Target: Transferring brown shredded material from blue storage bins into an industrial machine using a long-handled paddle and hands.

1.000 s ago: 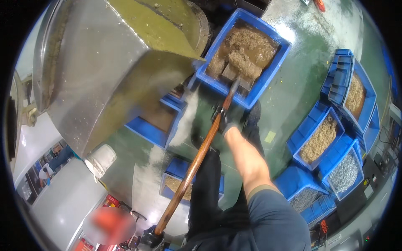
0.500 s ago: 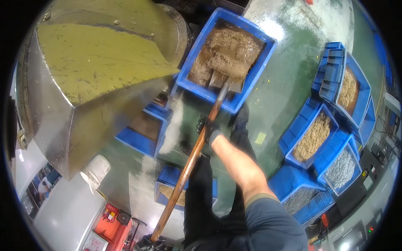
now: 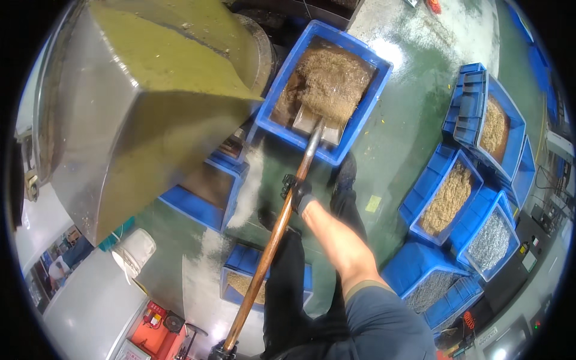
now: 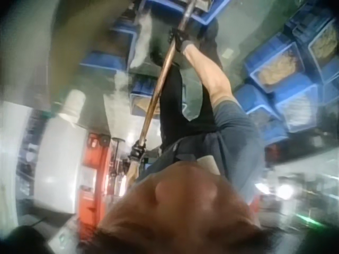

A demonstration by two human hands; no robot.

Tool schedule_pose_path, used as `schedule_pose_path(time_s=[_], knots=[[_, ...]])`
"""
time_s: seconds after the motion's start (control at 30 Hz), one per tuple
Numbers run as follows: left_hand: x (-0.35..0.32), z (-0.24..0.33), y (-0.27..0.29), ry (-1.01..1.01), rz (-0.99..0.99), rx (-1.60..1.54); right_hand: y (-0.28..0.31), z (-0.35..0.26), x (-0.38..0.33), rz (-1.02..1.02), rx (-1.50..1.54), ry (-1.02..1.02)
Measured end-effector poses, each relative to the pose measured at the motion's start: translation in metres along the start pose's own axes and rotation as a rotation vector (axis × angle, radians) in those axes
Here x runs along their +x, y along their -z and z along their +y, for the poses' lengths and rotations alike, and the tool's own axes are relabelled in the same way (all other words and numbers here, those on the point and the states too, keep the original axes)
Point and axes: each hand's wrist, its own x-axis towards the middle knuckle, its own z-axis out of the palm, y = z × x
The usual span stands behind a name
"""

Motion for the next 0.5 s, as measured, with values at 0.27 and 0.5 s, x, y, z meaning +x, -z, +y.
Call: schedule_pose_path(time_s=[0.27, 0.5], knots=[[0.021, 0.1, 0.052, 0.341, 0.195, -0.082, -0.001, 0.022, -0.029, 0.08, -0.049, 0.074], [0.019, 0.111, 0.103, -0.638, 0.438, 1.81, -0.025, 0.045, -0.053, 0.047, -0.092, 0.089]])
